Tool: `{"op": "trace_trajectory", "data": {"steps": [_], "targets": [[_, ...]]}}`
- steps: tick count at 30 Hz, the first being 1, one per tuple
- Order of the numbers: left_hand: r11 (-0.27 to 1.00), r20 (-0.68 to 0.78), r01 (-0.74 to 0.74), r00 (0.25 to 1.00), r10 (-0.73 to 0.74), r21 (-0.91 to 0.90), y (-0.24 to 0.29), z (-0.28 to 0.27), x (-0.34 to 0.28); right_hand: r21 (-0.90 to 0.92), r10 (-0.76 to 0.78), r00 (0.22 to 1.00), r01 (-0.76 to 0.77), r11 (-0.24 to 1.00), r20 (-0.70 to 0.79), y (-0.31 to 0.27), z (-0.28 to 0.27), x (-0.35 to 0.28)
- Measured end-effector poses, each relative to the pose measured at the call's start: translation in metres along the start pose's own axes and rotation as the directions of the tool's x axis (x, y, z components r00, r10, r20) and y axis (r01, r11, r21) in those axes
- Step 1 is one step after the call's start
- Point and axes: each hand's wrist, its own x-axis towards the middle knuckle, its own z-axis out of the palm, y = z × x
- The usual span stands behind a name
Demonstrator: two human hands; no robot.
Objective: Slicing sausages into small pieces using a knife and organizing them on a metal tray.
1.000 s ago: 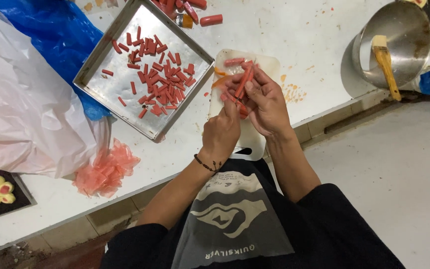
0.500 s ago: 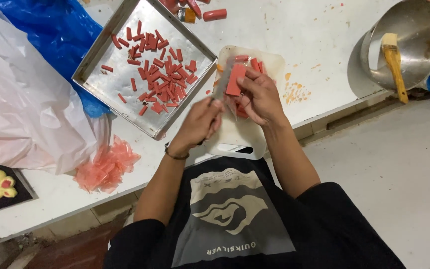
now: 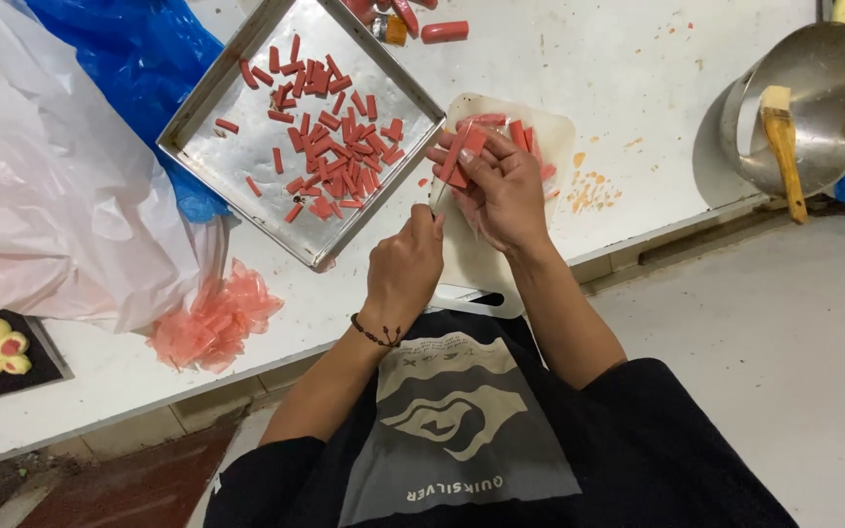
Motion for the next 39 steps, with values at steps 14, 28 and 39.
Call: {"op": "trace_trajectory", "data": {"steps": [14, 28, 39], "targets": [[0.833, 0.201, 0.211, 0.972, -0.123, -0.512, -0.034, 0.020, 0.012, 0.059, 0.124, 0.991, -0.127, 0.990, 0.048, 0.030, -0.049, 0.031], [0.983, 0.095, 0.076, 0.994, -0.061, -0.164, 0.005, 0.008, 0.004, 0.279, 0.031, 0.968, -0.102, 0.955, 0.249, 0.004, -0.012, 0.006], [0.999, -0.031, 0.021, 0.999, -0.020, 0.027, 0.004, 0.016, 0.000, 0.233, -0.025, 0.981, -0.021, 0.972, 0.192, 0.020, -0.011, 0.010]]}}
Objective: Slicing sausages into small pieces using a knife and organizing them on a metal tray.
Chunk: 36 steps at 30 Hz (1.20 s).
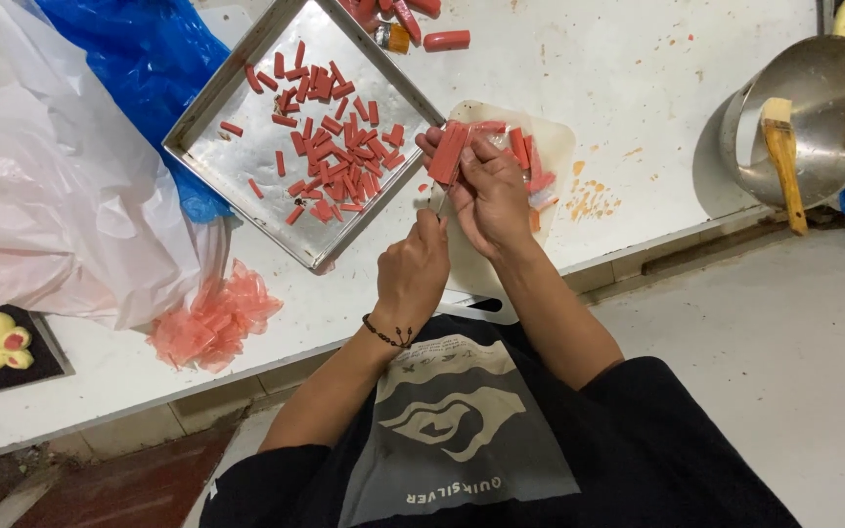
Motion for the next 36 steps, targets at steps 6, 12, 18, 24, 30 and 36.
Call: {"op": "trace_trajectory", "data": {"steps": [6, 12, 18, 24, 30, 36], "targets": [[0.999, -0.021, 0.003, 1.000, -0.002, 0.041, 0.002, -0.004, 0.002, -0.047, -0.031, 0.999, 0.030, 0.998, -0.021, -0.002, 0.009, -0.001], [0.999, 0.044, 0.039, 0.998, -0.039, 0.002, -0.008, 0.012, 0.006, -0.108, 0.005, 0.999, -0.010, 0.994, -0.048, 0.003, -0.005, 0.002], [0.686, 0.305, 0.271, 0.949, -0.076, -0.675, -0.040, -0.016, 0.006, -0.007, 0.140, 0.989, -0.140, 0.990, -0.041, 0.003, -0.024, 0.005], [0.981, 0.349, -0.174, 0.928, 0.133, 0.087, -0.050, -0.085, 0.009, -0.200, 0.270, 0.962, -0.255, 0.946, 0.050, -0.026, 0.005, 0.000], [0.903, 0.484, -0.377, 0.841, 0.241, 0.205, -0.046, -0.112, 0.023, -0.453, 0.272, 0.948, -0.173, 0.875, 0.164, -0.039, 0.016, -0.009], [0.867, 0.525, -0.438, 0.809, 0.265, 0.237, -0.050, -0.115, 0.024, -0.527, 0.283, 0.941, -0.148, 0.837, 0.185, -0.042, 0.017, -0.014]]}}
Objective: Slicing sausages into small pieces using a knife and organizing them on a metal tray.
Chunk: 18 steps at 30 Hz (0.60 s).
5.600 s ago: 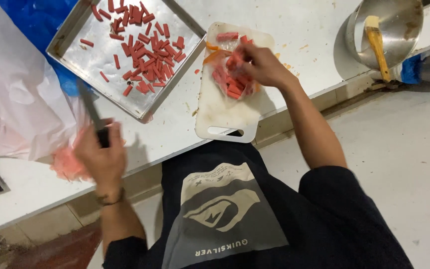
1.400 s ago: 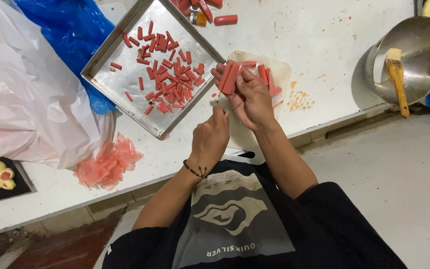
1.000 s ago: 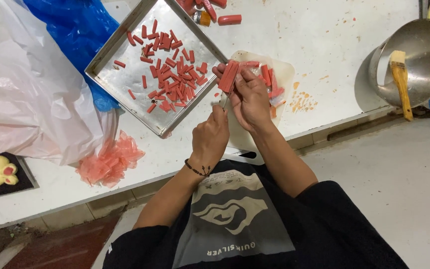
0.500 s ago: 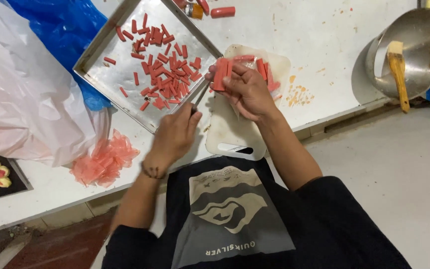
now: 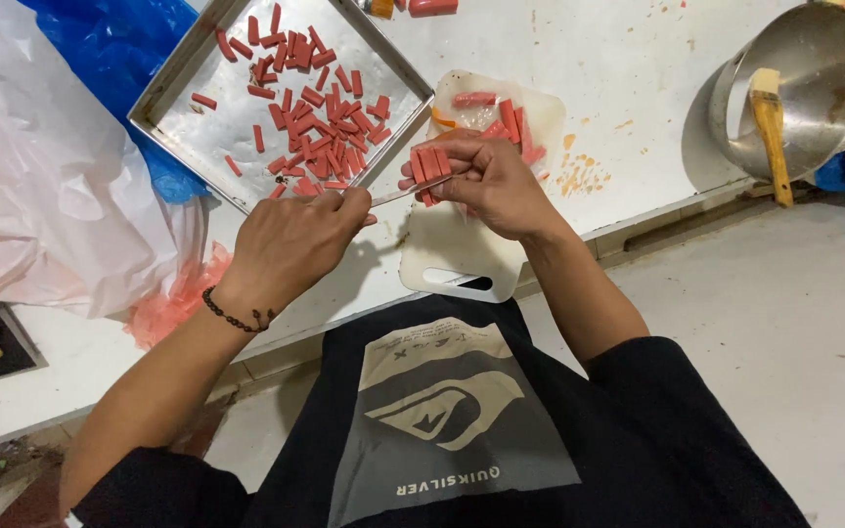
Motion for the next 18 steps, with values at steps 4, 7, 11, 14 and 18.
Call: {"op": "trace_trajectory", "data": {"steps": [4, 7, 11, 14, 18], "targets": [[0.998, -0.018, -0.009, 1.000, 0.010, 0.056, 0.001, 0.000, -0.002, -0.013, 0.018, 1.000, -0.018, 1.000, 0.005, -0.003, 0.004, -0.003], [0.997, -0.046, 0.000, 0.999, 0.004, 0.075, 0.000, 0.009, 0.000, -0.054, 0.052, 0.998, -0.053, 0.997, -0.022, -0.010, 0.009, -0.004], [1.000, -0.040, 0.014, 0.999, -0.015, -0.023, -0.003, 0.016, 0.003, -0.073, 0.083, 0.996, -0.085, 0.994, -0.031, -0.008, 0.010, -0.004], [0.999, -0.089, 0.015, 0.996, -0.018, -0.029, -0.005, 0.031, 0.001, -0.054, 0.114, 0.993, -0.115, 0.992, -0.021, -0.007, 0.010, -0.003], [0.902, -0.566, 0.163, 0.818, 0.102, 0.400, -0.011, 0.058, 0.000, -0.051, 0.133, 0.989, -0.137, 0.989, -0.069, 0.014, 0.012, 0.004]]}}
